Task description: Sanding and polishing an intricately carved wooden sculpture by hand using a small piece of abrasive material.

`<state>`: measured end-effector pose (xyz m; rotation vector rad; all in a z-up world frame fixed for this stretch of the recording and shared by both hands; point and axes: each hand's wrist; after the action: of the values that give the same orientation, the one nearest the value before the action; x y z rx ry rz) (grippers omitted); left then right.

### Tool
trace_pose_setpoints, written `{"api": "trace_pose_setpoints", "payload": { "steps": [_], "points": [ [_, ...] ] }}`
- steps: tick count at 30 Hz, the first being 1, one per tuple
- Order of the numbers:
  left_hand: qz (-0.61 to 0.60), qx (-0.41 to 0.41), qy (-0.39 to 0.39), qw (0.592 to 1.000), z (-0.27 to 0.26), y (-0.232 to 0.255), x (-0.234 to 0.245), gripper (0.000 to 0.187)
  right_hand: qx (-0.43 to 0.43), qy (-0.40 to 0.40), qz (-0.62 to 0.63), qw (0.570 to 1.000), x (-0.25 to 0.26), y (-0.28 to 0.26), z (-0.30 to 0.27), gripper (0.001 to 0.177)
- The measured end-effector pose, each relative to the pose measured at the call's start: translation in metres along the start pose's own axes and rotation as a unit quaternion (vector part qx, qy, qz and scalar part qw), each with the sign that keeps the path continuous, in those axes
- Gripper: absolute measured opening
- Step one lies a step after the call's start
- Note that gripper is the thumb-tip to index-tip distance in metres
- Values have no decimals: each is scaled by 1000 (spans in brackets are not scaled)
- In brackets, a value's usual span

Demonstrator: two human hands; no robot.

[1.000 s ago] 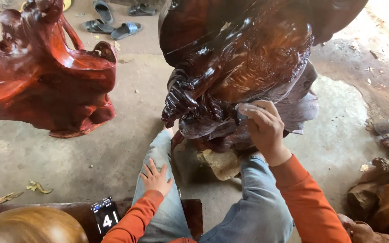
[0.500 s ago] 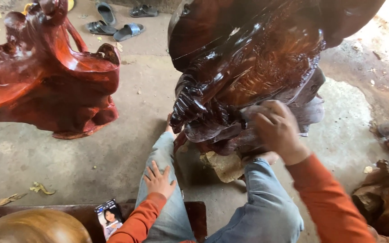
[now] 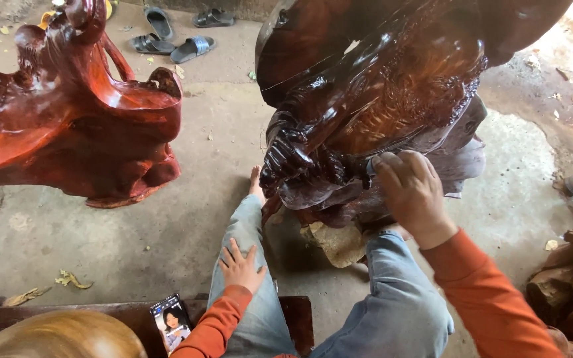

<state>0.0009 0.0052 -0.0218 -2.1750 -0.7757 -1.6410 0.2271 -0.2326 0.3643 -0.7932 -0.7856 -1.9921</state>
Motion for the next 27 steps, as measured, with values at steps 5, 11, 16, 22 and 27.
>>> {"api": "trace_pose_setpoints", "payload": {
  "steps": [5, 11, 16, 22, 27],
  "points": [
    [19, -6, 5, 1000, 0, 0, -1, 81, -66, 78, 147, 984, -1, -17, 1, 29],
    [0, 1, -28, 1000, -1, 0, 5, 79, -75, 73, -8, 994, -12, -3, -14, 37],
    [-7, 7, -4, 1000, 0, -2, 3, 77, -77, 113, 84, 987, -17, -26, -13, 27],
    [4, 6, -4, 1000, 3, -2, 1, 79, -176, 199, 110, 958, -4, -12, -8, 38],
    [10, 1, 17, 1000, 2, -1, 1, 76, -159, 239, 79, 955, -38, -33, -10, 37]
  ]
}}
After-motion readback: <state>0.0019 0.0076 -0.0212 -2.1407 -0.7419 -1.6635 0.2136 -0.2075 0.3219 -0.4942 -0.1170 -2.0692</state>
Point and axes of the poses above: each hand's wrist, its own z-axis towards the middle knuckle, its own x-axis out of the back of the hand, y = z × x, and after that the axes turned 2 degrees about x, right-handed
